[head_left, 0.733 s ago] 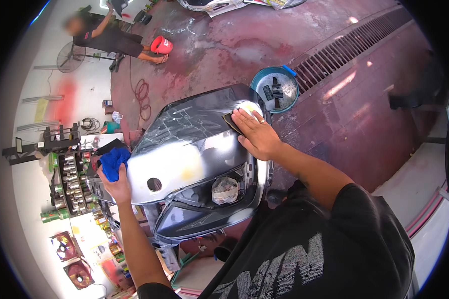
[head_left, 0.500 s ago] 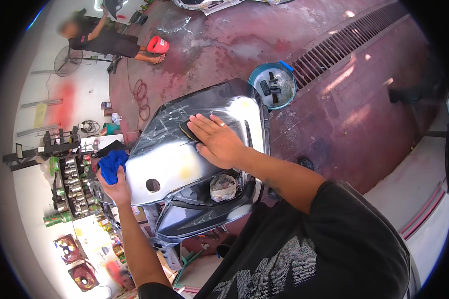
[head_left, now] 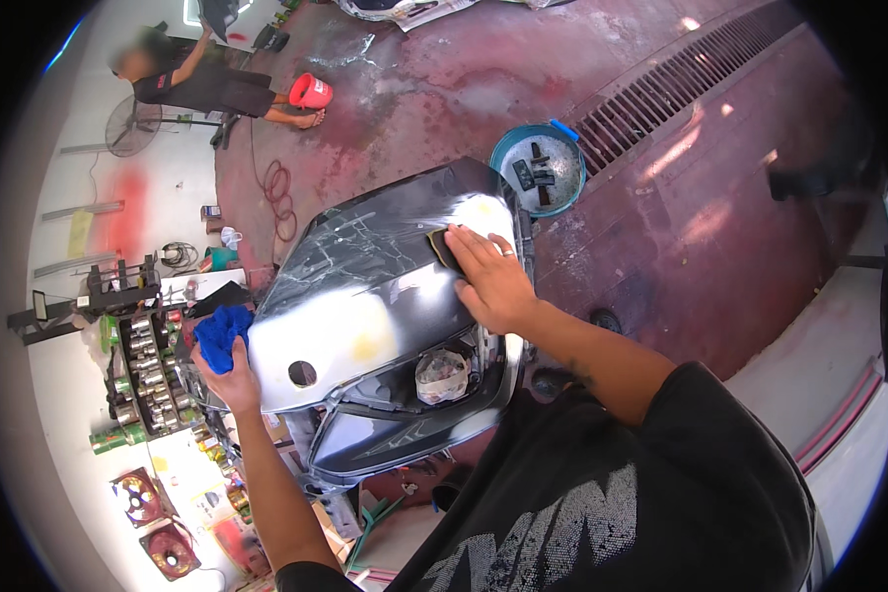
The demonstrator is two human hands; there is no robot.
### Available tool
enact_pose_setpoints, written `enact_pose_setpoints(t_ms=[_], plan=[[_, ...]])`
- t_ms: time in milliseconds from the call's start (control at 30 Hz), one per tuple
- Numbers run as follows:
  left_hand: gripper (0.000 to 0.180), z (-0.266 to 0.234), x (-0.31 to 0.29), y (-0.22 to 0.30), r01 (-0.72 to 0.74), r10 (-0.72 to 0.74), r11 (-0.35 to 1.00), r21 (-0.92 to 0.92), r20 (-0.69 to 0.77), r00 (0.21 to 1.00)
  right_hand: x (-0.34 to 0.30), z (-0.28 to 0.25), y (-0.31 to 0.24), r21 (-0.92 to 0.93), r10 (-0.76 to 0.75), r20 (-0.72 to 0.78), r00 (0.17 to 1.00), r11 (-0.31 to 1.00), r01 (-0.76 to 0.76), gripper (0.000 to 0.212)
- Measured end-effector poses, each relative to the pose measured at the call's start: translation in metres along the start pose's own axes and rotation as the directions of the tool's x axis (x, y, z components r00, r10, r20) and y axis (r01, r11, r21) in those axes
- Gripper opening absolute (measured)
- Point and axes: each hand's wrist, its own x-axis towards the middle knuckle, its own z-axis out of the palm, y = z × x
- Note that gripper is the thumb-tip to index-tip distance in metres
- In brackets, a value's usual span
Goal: The person scrubs a detached car bumper with a sponge and wipes it with a blue cloth. They repeatedly dip the cloth into a bucket of water and continue cleaning the surface of the bumper in a workshop setting.
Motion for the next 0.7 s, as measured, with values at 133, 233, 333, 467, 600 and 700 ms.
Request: enact_pose_setpoints(t_ms=[133, 233, 333, 467, 600, 700], plan=[[0.053, 0.003, 0.001, 0.009, -0.022, 0.022, 1.0, -0.019, -0.001, 1.0, 0.03, 0.02, -0.027, 0.088, -0.072, -0.134, 0.988, 0.993, 0.084, 0.076], [0.053, 0.005, 0.006, 0.001, -0.045, 0.044, 0.996, -0.08, -0.014, 0.999, 0.058, 0.01, -0.032, 0.064, -0.12, -0.061, 0.991, 0.99, 0.123, 0.076], [0.055, -0.001, 0.003, -0.014, -0.034, 0.033, 0.998, -0.061, -0.01, 0.999, 0.028, -0.004, 0.01, 0.0, -0.154, 0.026, 0.988, 0.988, 0.154, 0.077], [0.055, -0.001, -0.002, 0.003, -0.036, 0.036, 0.999, 0.003, -0.003, 0.999, 0.01, 0.013, 0.014, -0.003, -0.097, -0.05, 0.994, 0.995, 0.097, 0.079], [0.054, 0.007, 0.004, 0.012, -0.046, 0.046, 0.998, -0.053, -0.012, 0.999, 0.08, 0.023, -0.052, -0.037, -0.041, 0.052, 0.998, 0.998, 0.043, 0.077], [0.051, 0.004, 0.003, 0.007, -0.058, 0.058, 0.997, -0.043, -0.003, 0.998, 0.058, 0.01, -0.024, -0.03, -0.123, 0.052, 0.991, 0.992, 0.125, 0.074]])
